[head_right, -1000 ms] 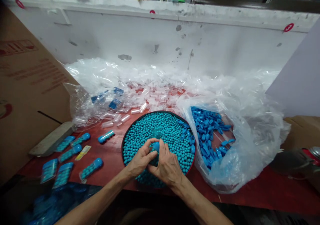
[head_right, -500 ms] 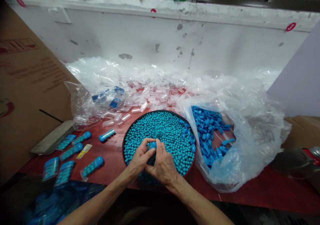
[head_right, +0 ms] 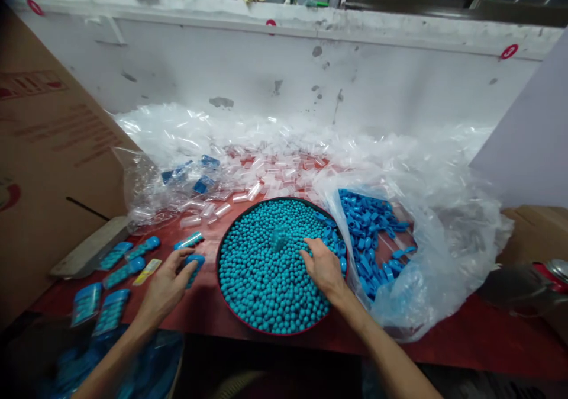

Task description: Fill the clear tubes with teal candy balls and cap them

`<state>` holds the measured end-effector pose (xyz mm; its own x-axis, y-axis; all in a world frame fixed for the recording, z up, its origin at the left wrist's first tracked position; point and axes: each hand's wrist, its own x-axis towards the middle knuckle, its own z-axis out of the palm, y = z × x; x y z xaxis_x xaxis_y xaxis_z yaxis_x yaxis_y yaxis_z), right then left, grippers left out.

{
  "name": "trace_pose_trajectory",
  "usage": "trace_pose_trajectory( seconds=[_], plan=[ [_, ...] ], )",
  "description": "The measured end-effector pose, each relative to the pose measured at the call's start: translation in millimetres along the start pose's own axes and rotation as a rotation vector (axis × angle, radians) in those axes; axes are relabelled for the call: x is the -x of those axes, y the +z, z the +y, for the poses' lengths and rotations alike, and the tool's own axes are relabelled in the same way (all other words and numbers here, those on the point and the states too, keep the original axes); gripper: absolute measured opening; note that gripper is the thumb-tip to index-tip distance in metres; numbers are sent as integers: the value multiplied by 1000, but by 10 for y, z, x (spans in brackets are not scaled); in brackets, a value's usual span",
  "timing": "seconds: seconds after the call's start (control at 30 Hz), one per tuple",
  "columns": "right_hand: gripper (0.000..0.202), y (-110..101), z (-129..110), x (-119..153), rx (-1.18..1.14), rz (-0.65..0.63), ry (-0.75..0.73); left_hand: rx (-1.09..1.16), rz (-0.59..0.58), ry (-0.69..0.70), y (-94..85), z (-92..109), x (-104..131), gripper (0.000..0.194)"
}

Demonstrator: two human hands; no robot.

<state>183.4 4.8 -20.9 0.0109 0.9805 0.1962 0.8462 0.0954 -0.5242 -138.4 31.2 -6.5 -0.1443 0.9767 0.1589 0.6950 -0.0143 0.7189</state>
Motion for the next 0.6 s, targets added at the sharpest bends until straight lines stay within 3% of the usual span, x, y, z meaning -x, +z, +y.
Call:
trace_pose_trajectory(
  seconds=[0.07,0.17,0.37,0.47,0.6],
  plan=[
    [29,-73,156,-102,32,12,44,-180,94,89,9,-43,-28,35],
    [28,-76,180,-265,32,24,52,-184,146,223,199,156,-12,30],
    [30,247,-149,-479,-115,-71,-123,48,-289,167,939,746,-11,26],
    [27,330,-199,-453,-154,-75,-132,29,-367,155,1183,808,-36,26],
    [25,326,-187,-359,-187,-46,-151,-2,-389,215,1278,797,-35,23]
  ],
)
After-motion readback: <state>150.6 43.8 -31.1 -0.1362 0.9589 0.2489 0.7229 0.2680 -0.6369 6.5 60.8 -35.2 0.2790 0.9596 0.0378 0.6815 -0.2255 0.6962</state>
